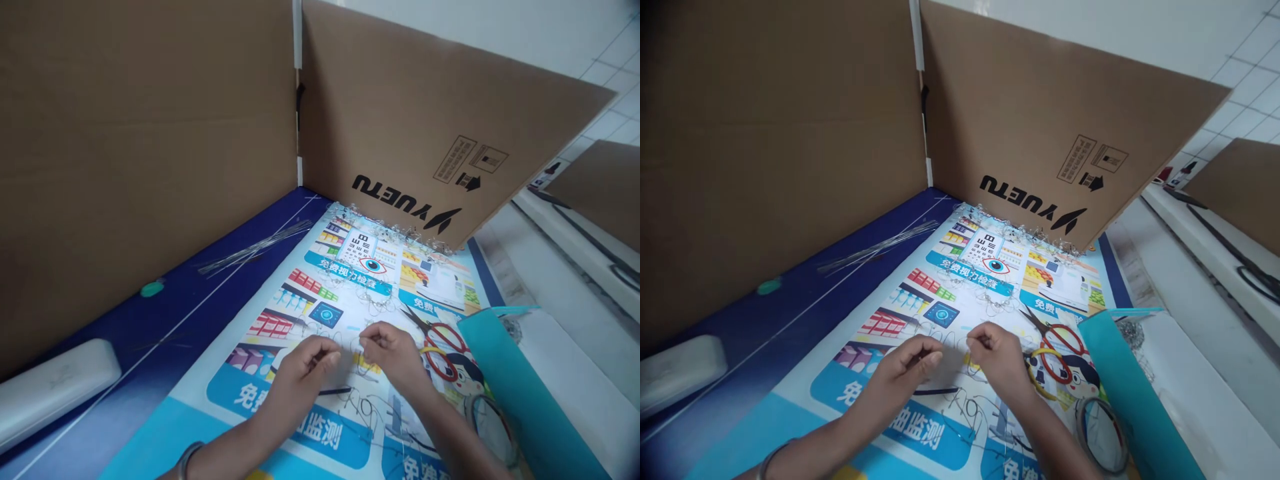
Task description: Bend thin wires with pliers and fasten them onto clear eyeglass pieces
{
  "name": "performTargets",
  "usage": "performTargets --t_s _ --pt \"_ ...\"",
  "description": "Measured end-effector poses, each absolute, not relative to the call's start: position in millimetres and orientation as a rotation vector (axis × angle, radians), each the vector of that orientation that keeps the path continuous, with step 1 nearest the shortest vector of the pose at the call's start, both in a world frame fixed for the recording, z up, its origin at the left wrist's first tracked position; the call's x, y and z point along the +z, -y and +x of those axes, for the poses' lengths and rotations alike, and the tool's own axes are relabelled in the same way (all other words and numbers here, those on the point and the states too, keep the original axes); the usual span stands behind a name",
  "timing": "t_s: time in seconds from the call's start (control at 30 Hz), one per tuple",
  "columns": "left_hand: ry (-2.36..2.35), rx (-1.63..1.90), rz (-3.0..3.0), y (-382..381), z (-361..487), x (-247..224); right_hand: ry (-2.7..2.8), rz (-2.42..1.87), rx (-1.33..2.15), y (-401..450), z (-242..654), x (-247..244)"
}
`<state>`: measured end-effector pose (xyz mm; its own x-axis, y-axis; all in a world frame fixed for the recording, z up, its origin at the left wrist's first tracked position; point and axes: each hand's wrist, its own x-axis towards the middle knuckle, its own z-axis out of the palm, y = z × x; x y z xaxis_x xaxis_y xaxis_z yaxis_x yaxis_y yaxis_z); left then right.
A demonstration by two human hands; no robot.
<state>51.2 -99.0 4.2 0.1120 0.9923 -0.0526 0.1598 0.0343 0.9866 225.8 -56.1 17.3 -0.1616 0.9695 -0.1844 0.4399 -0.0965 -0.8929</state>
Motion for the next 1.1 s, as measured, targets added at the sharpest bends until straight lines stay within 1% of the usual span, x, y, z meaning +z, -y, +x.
performTargets --t_s 0.13,0.3,0.5,0.63,0.8,0.9,1.1 --pt "-1.082 0.975 1.676 107 54 8 1.967 -1.649 0.837 28 220 12" --pt "-0.906 0.847 1.979 114 57 6 2.118 -1.672 0.642 9 201 1" --pt "-0.935 0.845 2.008 112 51 5 2.224 -1.689 0.612 10 197 3" --pt "-1.047 0.918 1.886 107 48 2 2.207 -1.744 0.583 22 232 23" --pt "-1.191 0.899 1.772 104 47 0 2.272 -1.816 0.502 60 289 42" --pt "-1.276 0.877 1.693 104 45 -2 2.326 -1.854 0.517 83 311 42" --pt "-1.389 0.876 1.473 103 41 -7 2.415 -1.747 0.531 110 323 24"
